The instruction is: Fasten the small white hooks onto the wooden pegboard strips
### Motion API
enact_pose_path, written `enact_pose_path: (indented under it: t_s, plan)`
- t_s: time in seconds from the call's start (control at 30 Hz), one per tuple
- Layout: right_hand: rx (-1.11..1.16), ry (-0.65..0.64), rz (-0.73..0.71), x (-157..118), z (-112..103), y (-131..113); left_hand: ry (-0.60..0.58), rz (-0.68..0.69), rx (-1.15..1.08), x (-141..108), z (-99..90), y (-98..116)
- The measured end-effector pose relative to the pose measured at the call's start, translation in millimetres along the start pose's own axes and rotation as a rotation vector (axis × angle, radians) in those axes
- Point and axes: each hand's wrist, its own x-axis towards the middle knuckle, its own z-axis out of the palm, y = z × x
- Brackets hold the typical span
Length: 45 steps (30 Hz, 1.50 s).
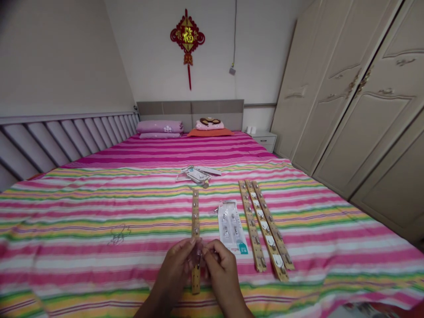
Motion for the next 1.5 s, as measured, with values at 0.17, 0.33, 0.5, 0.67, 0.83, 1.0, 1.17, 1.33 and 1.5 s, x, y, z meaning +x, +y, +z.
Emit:
enact_pose_path:
  t_s: [0.17,0.33,0.5,0.67,0.83,1.0,1.17,1.33,1.5]
  plan:
    - [-0.018,-0.010,-0.011,-0.7,-1.6,7.1,0.027,0.043,0.073,0.0,1.4,2.1]
    - [-0.037,-0.039,-0.030,-2.2,-4.0,8.0,0.019,-0.053,0.033,0.2,0.7,8.8]
    - [0.012,-0.109,0.029,-2.4,-5.4,0.6,0.018,-0.205,0.065,0.6,-5.5,19.7]
    - [-0.011,-0.155,0.010,-2.8,-8.4,-1.9,-0.074,-0.205,0.138,1.3,-14.3,25.9]
    - [-0.009,-0.190,-0.004,-2.6,-9.1,-3.1,-0.165,-0.256,0.039,2.7,-18.3,24.4]
    - [-0.028,-0.133,0.004,0.6,-12.9,-2.4,-0.103,-0.079,0.175,9.1,-37.1,26.0]
    - [-0.046,-0.061,0.002,5.1,-23.7,0.8,0.281,0.424,0.886,25.9,-115.6,36.9]
    - [-0.019,0.047,0.002,15.0,-32.9,0.6,0.343,0.735,1.585,39.8,-202.5,49.5]
    - [0.009,0.096,0.021,23.9,-35.7,1.4,0.399,0.708,1.963,51.0,-235.6,77.9]
